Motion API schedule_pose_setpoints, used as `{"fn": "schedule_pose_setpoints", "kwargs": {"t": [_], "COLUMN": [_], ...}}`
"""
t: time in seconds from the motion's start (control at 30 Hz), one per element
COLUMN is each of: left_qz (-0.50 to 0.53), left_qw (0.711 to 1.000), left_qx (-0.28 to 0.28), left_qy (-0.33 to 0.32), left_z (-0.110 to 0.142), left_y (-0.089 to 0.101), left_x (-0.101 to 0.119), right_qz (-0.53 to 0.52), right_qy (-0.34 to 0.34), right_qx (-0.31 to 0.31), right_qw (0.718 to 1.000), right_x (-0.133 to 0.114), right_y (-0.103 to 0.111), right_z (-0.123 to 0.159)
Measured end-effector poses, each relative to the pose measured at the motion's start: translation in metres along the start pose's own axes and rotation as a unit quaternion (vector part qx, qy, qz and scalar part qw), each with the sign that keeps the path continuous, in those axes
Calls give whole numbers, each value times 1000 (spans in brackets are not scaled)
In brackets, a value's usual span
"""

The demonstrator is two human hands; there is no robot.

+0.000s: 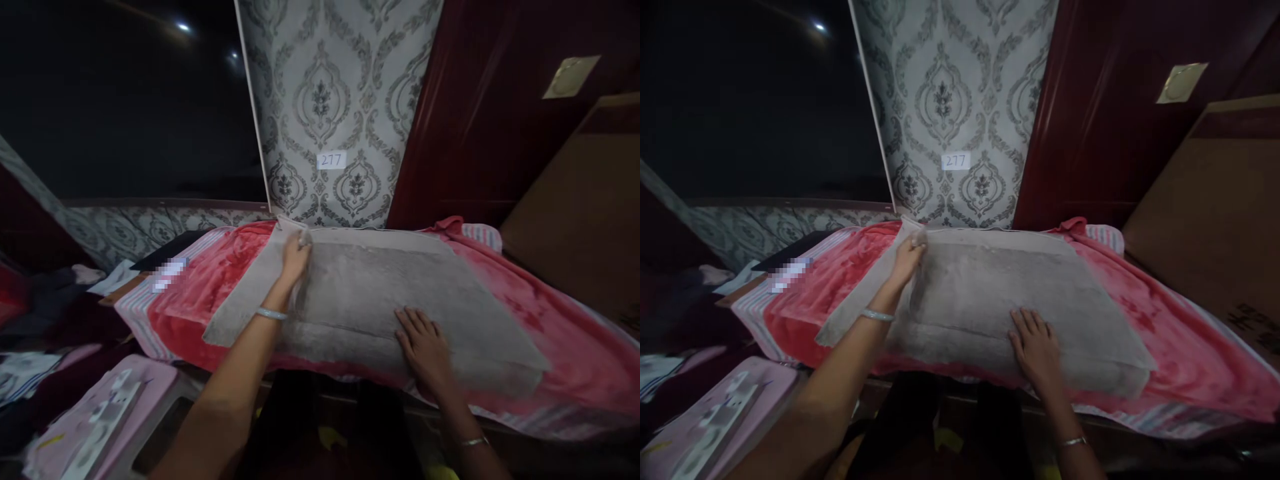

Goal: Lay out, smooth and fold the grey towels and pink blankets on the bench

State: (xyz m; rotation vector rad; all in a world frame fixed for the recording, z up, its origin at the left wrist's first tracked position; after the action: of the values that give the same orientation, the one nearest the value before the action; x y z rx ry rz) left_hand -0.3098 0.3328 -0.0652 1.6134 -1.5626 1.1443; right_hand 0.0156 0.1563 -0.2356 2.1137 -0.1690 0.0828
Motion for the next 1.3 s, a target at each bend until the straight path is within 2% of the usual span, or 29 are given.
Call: {"fn": "schedule_pose_setpoints", "kwargs": {"t": [0.07,0.13,0.17,0.23,0.3,0.37,0.47,0.57,0.63,0.7,0.77,0.8,0.83,0.93,1.07,1.17,1.3], "left_qz": [-117,-215,-252,-278,-284,-296,-311,-300,-297,-312,-335,-345,-354,-372,-382,-393,-403], "left_qw": [983,937,907,872,854,842,846,876,891,892,882,875,868,849,840,824,798], "left_qx": [-130,-269,-328,-395,-427,-441,-421,-365,-332,-316,-321,-329,-338,-362,-368,-386,-424], "left_qy": [-47,-65,-74,-84,-89,-95,-101,-95,-90,-87,-88,-88,-88,-94,-119,-134,-145], "left_z": [20,61,86,131,164,181,181,167,162,162,166,169,173,180,183,189,203], "left_y": [-61,-113,-132,-152,-157,-157,-154,-150,-148,-149,-151,-152,-153,-156,-164,-173,-182], "left_x": [1,-13,-21,-35,-45,-51,-53,-48,-43,-39,-38,-38,-39,-40,-36,-39,-52], "right_qz": [0,-1,-3,-10,-24,-51,-134,-263,-367,-474,-541,-556,-562,-566,-550,-508,-458], "right_qy": [-1,2,4,4,0,-8,-40,-101,-162,-229,-268,-276,-279,-269,-243,-239,-238], "right_qx": [2,7,9,11,9,3,-2,-9,-53,-138,-210,-229,-235,-215,-150,-129,-126], "right_qw": [1000,1000,1000,1000,1000,999,990,960,914,839,769,750,743,749,785,817,847], "right_x": [0,0,0,-1,-1,2,12,29,38,36,25,19,14,4,7,17,29], "right_y": [0,1,1,2,1,0,-2,-3,-11,-27,-41,-45,-48,-53,-52,-54,-65], "right_z": [-1,-1,-2,-2,-2,-4,-12,-32,-50,-68,-84,-93,-102,-130,-158,-158,-143]}}
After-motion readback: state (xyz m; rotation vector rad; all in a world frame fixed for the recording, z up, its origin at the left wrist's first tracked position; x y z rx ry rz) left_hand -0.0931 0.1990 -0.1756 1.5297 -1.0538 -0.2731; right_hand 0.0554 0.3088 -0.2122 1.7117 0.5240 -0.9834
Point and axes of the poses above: each hand's wrist, its own z-axis away from the middle knuckle, its own y-axis out of the back of the hand, x = y × z, the point moved 9 cm from there along -z, towards the middle knuckle, and after that the axes turned 14 degrees about z, right-handed, at the moved point
